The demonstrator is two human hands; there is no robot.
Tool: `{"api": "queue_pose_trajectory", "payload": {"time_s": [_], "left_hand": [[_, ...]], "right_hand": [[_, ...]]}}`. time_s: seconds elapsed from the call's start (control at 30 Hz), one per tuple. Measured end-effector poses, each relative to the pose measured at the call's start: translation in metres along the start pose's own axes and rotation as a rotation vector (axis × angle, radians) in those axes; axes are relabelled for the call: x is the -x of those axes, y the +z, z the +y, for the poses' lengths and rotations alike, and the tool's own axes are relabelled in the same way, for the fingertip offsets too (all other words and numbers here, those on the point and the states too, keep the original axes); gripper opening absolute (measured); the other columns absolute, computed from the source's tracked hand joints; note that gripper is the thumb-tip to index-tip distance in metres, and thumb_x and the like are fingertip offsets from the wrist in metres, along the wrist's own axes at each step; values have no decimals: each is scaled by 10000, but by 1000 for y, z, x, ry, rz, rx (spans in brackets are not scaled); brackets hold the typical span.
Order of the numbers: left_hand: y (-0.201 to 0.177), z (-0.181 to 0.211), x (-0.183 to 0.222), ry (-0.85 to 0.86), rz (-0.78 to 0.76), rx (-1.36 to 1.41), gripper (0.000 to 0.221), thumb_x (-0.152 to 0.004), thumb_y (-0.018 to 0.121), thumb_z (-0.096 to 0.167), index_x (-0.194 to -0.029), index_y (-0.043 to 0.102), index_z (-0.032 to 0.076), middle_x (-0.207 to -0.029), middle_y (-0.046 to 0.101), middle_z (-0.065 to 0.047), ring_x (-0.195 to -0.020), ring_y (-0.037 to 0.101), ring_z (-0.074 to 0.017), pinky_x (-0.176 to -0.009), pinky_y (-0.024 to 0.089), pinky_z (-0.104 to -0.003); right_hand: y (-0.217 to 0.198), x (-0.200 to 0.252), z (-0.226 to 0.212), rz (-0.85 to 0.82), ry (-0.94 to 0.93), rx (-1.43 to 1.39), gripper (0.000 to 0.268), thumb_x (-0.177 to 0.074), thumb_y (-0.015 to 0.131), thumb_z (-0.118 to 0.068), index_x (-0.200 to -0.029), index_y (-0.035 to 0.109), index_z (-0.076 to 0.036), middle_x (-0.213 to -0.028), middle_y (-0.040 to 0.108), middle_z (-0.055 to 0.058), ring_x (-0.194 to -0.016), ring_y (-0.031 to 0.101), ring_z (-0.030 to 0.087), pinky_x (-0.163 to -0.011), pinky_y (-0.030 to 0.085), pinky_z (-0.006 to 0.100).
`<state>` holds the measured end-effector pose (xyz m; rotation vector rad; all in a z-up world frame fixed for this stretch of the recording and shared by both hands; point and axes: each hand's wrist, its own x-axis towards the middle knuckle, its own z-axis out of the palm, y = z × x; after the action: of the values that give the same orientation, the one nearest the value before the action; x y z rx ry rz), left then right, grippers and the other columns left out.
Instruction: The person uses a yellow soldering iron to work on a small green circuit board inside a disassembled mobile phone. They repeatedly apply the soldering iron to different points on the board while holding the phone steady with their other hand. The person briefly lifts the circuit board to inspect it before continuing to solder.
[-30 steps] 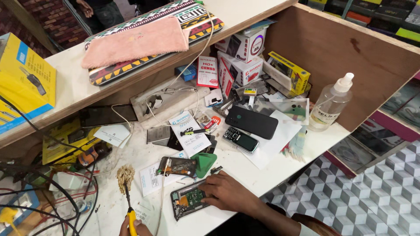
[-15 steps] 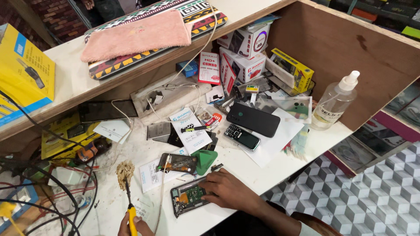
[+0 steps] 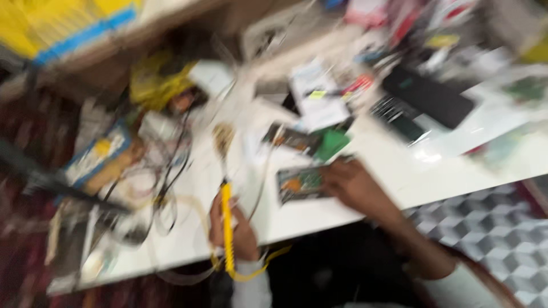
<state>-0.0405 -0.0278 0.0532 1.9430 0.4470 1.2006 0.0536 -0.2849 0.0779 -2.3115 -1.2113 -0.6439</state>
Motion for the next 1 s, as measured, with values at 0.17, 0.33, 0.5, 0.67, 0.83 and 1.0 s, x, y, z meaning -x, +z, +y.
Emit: {"api": "queue_pose_trajectory", "payload": {"time_s": [0.17,0.33,0.5,0.67,0.83,1.0], "left_hand": [[-43,49,29,-24,-53,108,256,-993,617,46,-1198,647,-104,-966,757,-220,-838,784,-285,-748,629,-333],[-67,69,75,21,-149,152,250,-951,605,11,-1171,649,-101,-913,741,-202,-788,790,-270,-726,657,-324],[-64,75,91,54,-360,213,249,-911,650,-44,-1154,653,-97,-918,733,-204,-805,798,-269,-736,661,-320],[-50,83,92,35,-377,206,245,-883,672,-59,-1126,685,-93,-911,739,-198,-782,800,-260,-701,661,-306],[-49,83,89,67,-384,158,251,-878,680,-49,-1125,682,-89,-898,730,-183,-783,796,-245,-700,659,-294],[-47,81,89,49,-410,129,258,-859,695,-60,-1115,699,-83,-880,738,-170,-752,763,-231,-660,618,-292]], "right_hand": [[-14,-7,-12,-163,278,-98,399,-836,767,-231,-1186,717,-44,-921,670,74,-889,638,237,-822,447,399],[-18,-11,-13,-148,263,-107,405,-848,764,-240,-1196,707,-41,-936,675,70,-913,645,242,-845,436,392],[-17,-9,-13,-170,279,-108,405,-848,769,-261,-1189,712,-50,-928,677,63,-915,650,243,-838,433,401],[-18,-9,-13,-127,264,-114,389,-836,777,-286,-1151,718,-66,-965,682,60,-942,649,251,-861,435,403],[-18,-7,-12,-122,266,-116,408,-829,784,-287,-1158,714,-55,-995,682,64,-967,651,249,-877,432,401],[-17,-7,-12,-121,266,-111,412,-819,788,-289,-1148,719,-50,-1000,686,70,-971,651,256,-880,433,402]]}}
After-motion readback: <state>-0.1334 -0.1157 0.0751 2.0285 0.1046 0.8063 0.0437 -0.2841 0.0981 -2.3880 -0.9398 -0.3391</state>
